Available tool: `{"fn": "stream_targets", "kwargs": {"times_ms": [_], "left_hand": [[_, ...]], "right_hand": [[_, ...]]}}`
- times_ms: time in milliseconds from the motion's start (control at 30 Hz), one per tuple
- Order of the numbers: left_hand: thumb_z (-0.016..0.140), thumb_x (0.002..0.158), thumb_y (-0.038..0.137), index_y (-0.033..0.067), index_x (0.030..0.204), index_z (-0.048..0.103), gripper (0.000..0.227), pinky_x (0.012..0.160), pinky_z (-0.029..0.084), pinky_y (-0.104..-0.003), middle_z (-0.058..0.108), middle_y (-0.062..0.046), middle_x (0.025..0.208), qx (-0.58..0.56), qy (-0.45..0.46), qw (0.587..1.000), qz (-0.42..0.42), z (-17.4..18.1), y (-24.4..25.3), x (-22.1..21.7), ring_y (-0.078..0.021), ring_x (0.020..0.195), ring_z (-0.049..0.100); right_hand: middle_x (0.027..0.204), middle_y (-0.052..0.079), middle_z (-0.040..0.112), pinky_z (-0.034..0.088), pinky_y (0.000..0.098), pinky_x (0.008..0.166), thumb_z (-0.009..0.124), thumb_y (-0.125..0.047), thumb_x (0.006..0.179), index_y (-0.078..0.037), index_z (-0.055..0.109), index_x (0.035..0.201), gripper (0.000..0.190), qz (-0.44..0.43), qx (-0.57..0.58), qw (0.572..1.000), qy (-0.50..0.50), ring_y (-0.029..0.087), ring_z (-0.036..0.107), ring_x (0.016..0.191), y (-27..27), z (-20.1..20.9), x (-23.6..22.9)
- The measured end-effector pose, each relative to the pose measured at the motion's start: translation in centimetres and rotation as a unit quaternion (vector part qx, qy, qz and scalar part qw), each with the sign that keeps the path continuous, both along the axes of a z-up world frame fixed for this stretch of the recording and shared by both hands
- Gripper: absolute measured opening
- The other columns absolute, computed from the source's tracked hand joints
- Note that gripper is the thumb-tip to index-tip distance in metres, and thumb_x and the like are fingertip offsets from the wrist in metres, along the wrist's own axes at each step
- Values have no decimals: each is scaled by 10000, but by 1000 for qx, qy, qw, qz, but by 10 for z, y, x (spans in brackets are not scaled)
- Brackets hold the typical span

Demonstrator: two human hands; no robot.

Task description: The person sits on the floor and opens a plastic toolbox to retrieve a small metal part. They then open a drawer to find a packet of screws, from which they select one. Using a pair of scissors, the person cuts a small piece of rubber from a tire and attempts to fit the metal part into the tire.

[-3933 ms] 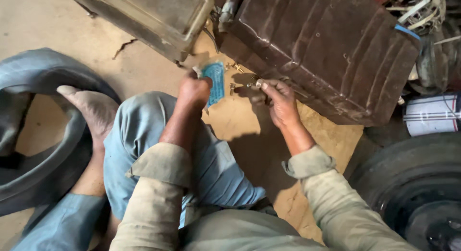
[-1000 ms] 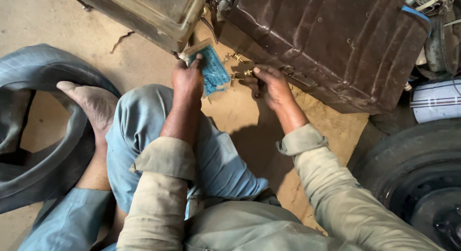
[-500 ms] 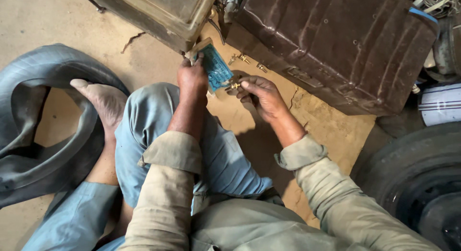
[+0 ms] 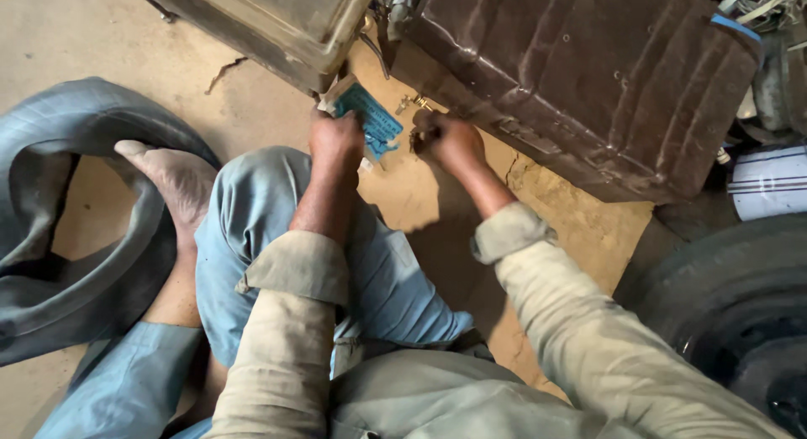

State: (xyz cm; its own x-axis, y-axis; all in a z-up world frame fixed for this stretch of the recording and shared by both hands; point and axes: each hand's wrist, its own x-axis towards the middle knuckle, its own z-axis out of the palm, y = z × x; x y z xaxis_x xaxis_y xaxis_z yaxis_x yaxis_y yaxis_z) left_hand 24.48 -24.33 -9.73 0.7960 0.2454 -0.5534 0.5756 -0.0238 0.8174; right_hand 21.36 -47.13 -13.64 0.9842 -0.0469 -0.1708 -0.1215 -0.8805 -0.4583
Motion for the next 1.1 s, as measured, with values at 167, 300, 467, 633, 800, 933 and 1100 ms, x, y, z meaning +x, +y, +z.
{"fn": "stream_targets", "kwargs": {"times_ms": [167,300,467,633,800,933,1100], "left_hand": [[655,860,89,32,1285,568,438,860,547,-377,733,-149,1144,-46,-44,998,11,-7,0,-2,-275,1022,702],[649,885,104,32,1286,562,417,837,549,-377,721,-145,1126,-21,18,1000,14,-3,-1,2,-267,996,699],[649,887,87,40,1279,589,399,850,536,-355,734,-110,1118,-30,-11,999,26,-8,0,2,-225,984,695],[644,902,78,33,1272,590,376,850,550,-347,740,-95,1110,-54,0,998,39,-12,0,3,-210,967,703],[604,877,61,41,1292,567,417,838,553,-356,728,-103,1098,-50,-5,998,47,-5,1,3,-224,956,701],[626,863,90,37,1292,567,436,870,552,-357,727,-119,1103,-1,2,999,43,-5,1,5,-242,985,712],[654,861,111,31,1298,561,454,895,536,-359,731,-136,1130,6,-5,999,36,-10,1,4,-257,1023,705]], "right_hand": [[961,116,744,529,423,705,669,-177,900,-124,755,951,113,82,-47,995,42,317,690,824,22,5,10],[811,106,734,549,344,628,767,-129,790,-92,754,913,130,38,133,990,-19,208,702,692,8,3,11],[751,28,683,381,248,436,656,-72,938,-71,732,1069,152,-132,397,890,180,80,503,486,-6,21,-3],[819,31,685,389,222,450,687,-51,956,-30,678,1103,149,-157,545,794,220,69,498,498,-11,49,-15],[845,58,693,401,208,484,664,-101,918,-49,712,1167,259,-215,612,735,198,89,549,542,-15,57,-14],[812,68,661,476,322,534,636,-198,912,-17,683,1116,276,-304,578,727,211,183,608,606,-20,38,-3],[1072,146,750,562,418,827,709,-188,959,-74,723,1206,273,19,143,989,-18,262,725,962,10,1,23]]}}
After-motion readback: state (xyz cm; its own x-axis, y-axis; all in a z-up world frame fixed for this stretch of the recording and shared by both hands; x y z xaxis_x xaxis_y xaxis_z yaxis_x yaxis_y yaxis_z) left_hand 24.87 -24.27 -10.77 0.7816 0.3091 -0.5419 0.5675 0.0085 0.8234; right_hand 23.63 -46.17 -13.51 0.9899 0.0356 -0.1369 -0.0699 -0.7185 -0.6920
